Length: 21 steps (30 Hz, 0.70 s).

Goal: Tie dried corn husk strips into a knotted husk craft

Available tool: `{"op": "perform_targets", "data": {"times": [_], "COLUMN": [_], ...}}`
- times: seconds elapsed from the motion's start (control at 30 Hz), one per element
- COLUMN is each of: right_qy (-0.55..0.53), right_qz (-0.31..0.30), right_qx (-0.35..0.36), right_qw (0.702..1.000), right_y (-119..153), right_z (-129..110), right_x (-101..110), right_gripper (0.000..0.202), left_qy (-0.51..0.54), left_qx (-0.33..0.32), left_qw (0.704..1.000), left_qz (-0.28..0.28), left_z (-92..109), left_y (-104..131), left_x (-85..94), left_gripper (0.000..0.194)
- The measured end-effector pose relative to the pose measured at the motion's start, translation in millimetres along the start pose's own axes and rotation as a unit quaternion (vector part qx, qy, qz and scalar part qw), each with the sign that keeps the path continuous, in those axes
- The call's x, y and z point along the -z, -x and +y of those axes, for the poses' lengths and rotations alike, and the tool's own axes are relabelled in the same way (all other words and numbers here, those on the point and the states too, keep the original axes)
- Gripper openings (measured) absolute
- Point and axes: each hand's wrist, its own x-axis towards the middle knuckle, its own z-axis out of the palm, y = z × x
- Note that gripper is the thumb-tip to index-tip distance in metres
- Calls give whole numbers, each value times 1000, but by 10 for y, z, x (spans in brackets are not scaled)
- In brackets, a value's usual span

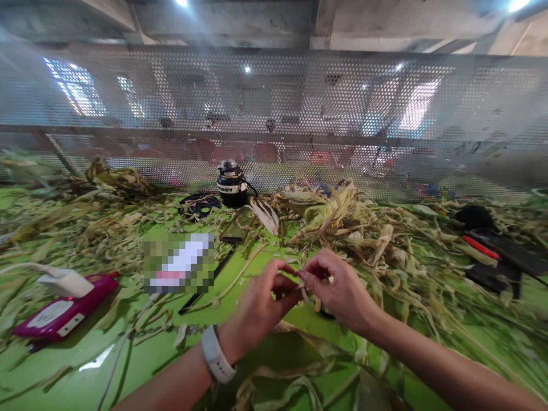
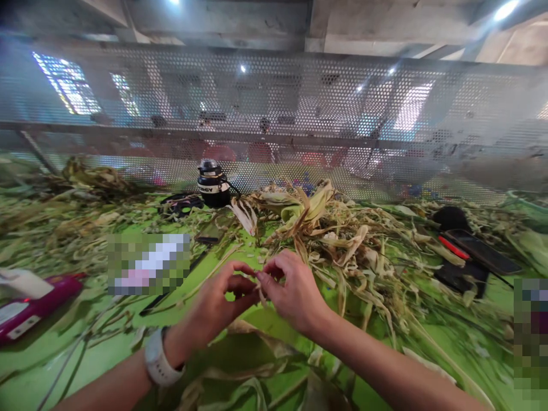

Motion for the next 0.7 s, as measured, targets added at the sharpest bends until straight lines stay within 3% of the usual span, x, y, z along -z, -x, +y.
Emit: {"op": "perform_targets", "data": {"times": [0.13, 0.27, 0.37, 0.5, 0.57, 0.7], "right_qy": [-67, -181, -291, -368, -379, -375], "right_qz": [24, 23, 11, -134, -162, -144], "right_qx": [-22, -107, -186, -250, -244, -205], "right_qw": [997, 977, 939, 885, 878, 892], "right_y": [-11, -69, -104, -108, -104, -95], "right_z": [-20, 25, 74, 100, 110, 127], "right_x": [9, 27, 38, 51, 53, 32], "right_gripper": [16, 22, 31, 40, 39, 37], "left_qy": [113, 168, 200, 226, 231, 240], "left_qx": [83, 121, 142, 133, 137, 178], "left_qw": [985, 959, 951, 955, 954, 942], "left_qz": [-100, -192, -189, -140, -130, -153], "left_z": [83, 103, 116, 136, 128, 66], "left_y": [-24, -4, 0, -11, -11, 3], "left_x": [37, 36, 25, 20, 22, 23], "left_gripper": [25, 22, 22, 23, 25, 31]}}
